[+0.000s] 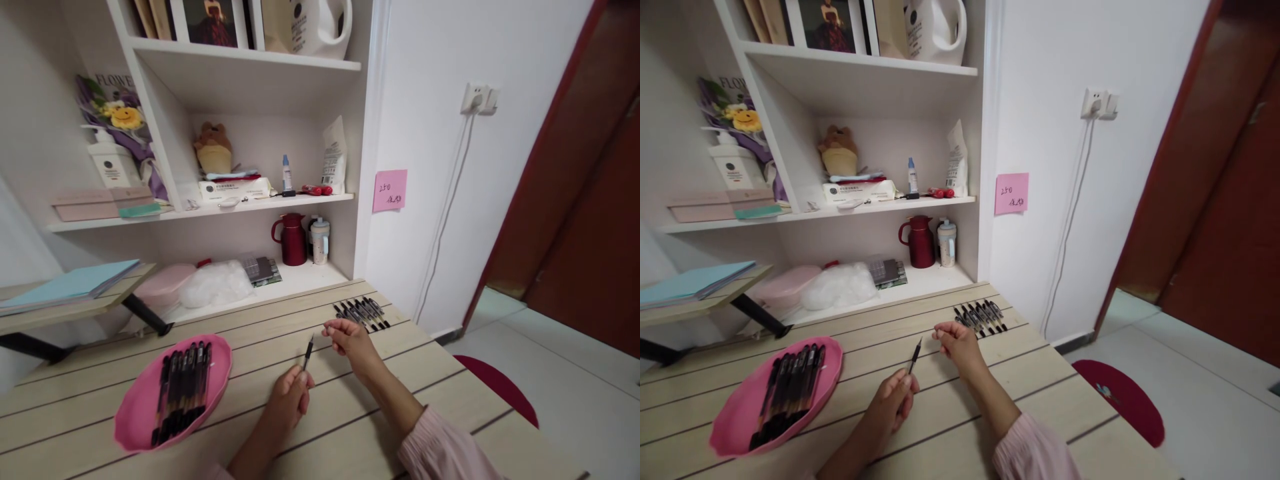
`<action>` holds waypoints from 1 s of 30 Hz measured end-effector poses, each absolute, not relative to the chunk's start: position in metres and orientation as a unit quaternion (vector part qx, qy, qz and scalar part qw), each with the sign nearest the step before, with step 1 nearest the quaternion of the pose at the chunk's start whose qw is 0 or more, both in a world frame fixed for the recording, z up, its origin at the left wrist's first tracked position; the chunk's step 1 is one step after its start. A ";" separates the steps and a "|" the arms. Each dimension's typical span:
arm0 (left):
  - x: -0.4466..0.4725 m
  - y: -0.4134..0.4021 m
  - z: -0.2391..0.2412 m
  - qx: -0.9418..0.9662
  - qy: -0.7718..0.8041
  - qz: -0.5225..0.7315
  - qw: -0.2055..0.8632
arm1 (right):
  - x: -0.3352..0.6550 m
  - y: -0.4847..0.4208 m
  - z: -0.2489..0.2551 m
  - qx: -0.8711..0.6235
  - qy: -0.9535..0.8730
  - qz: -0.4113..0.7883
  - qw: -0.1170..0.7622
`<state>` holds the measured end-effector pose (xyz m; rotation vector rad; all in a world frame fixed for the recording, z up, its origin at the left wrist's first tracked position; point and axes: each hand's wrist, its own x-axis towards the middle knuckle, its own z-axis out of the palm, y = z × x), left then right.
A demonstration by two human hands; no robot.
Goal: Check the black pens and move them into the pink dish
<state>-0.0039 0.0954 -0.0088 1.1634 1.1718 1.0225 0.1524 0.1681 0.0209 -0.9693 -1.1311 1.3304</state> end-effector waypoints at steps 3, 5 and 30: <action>-0.002 0.092 -0.005 0.510 0.496 0.423 0.561 | 0.150 0.161 0.027 -0.385 -0.448 0.595 0.546; -0.001 0.091 -0.004 0.515 0.496 0.420 0.558 | 0.148 0.159 0.027 -0.380 -0.449 0.599 0.544; 0.000 0.088 -0.004 0.550 0.496 0.423 0.522 | 0.145 0.151 0.028 -0.370 -0.492 0.626 0.479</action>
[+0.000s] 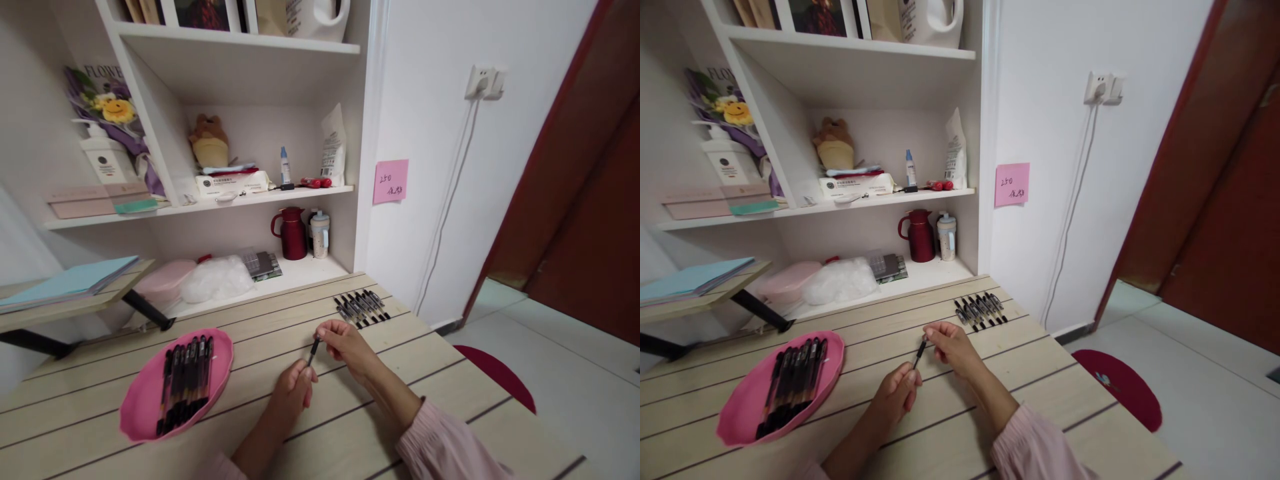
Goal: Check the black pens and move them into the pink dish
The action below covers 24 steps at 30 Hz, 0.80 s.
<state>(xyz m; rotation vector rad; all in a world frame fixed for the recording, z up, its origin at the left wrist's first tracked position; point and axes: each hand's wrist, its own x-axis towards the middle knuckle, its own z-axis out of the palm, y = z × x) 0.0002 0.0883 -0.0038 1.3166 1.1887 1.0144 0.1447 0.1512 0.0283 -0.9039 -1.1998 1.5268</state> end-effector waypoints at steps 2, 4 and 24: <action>0.000 0.088 -0.004 0.549 0.493 0.425 0.523 | 0.147 0.151 0.030 -0.348 -0.487 0.643 0.478; 0.000 0.089 -0.005 0.552 0.494 0.424 0.521 | 0.148 0.150 0.030 -0.344 -0.485 0.651 0.472; 0.000 0.088 -0.005 0.553 0.494 0.423 0.520 | 0.146 0.151 0.022 -0.353 -0.460 0.669 0.465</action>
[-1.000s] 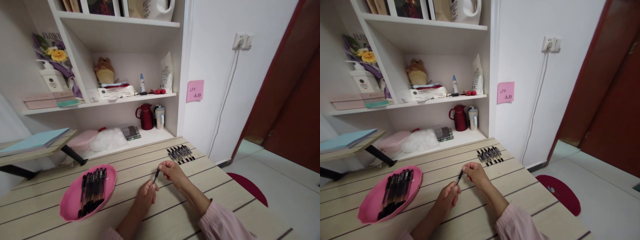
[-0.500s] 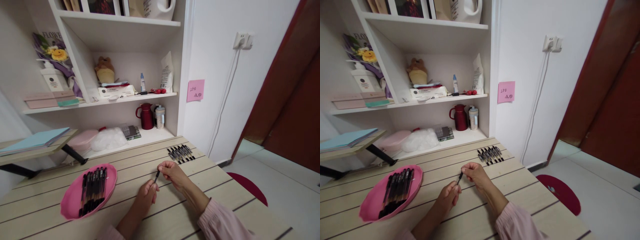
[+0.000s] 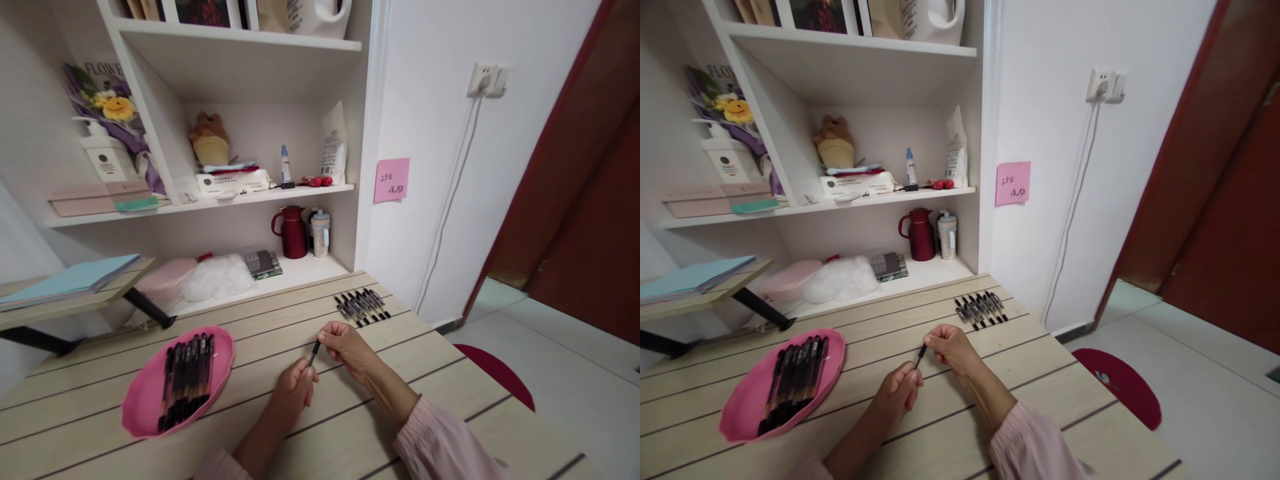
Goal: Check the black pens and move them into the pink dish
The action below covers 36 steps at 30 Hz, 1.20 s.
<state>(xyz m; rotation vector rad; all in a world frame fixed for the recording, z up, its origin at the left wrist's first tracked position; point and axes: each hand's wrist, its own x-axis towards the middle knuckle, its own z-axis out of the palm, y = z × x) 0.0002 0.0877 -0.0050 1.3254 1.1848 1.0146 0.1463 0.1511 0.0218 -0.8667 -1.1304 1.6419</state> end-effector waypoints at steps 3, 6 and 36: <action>0.000 0.088 -0.004 0.550 0.492 0.427 0.522 | 0.146 0.150 0.022 -0.334 -0.467 0.686 0.447; 0.000 0.088 -0.004 0.554 0.491 0.424 0.521 | 0.147 0.150 0.022 -0.318 -0.465 0.698 0.441; 0.000 0.089 -0.005 0.542 0.489 0.418 0.540 | 0.141 0.151 0.015 -0.345 -0.440 0.674 0.483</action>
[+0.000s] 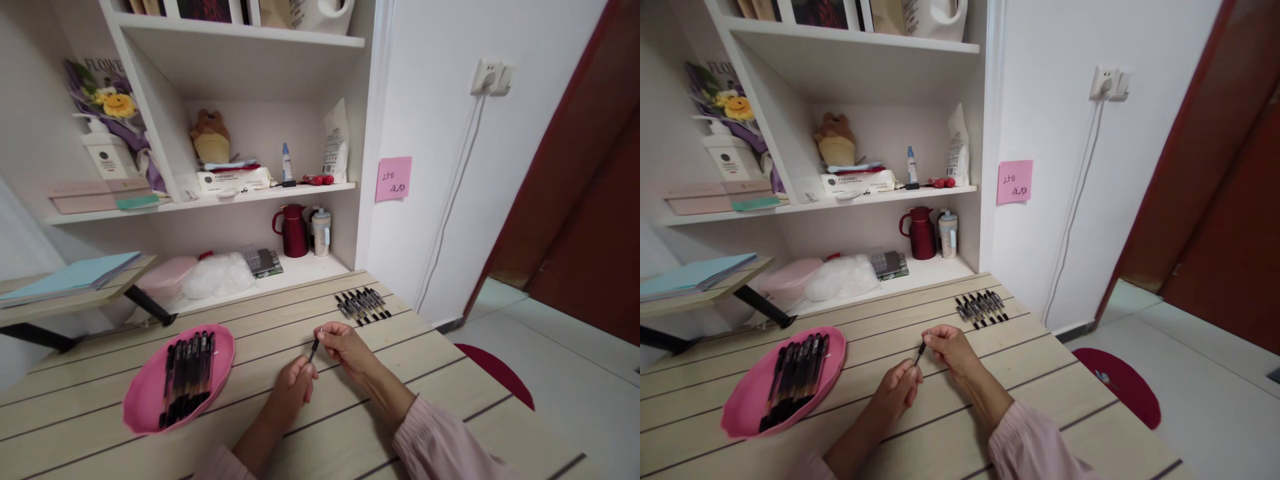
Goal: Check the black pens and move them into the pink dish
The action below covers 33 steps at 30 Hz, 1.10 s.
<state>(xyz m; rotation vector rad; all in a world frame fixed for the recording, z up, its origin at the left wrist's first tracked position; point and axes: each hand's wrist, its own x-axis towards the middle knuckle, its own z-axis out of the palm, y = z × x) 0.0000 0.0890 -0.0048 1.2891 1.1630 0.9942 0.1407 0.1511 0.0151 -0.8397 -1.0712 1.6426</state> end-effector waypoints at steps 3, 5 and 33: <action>0.000 0.089 -0.004 0.546 0.488 0.418 0.537 | 0.141 0.152 0.015 -0.361 -0.450 0.650 0.494; 0.000 0.089 -0.003 0.548 0.487 0.418 0.536 | 0.142 0.152 0.016 -0.345 -0.450 0.670 0.478; -0.006 0.093 -0.004 0.457 0.497 0.454 0.581 | 0.190 0.205 0.011 -0.643 -0.649 0.146 0.379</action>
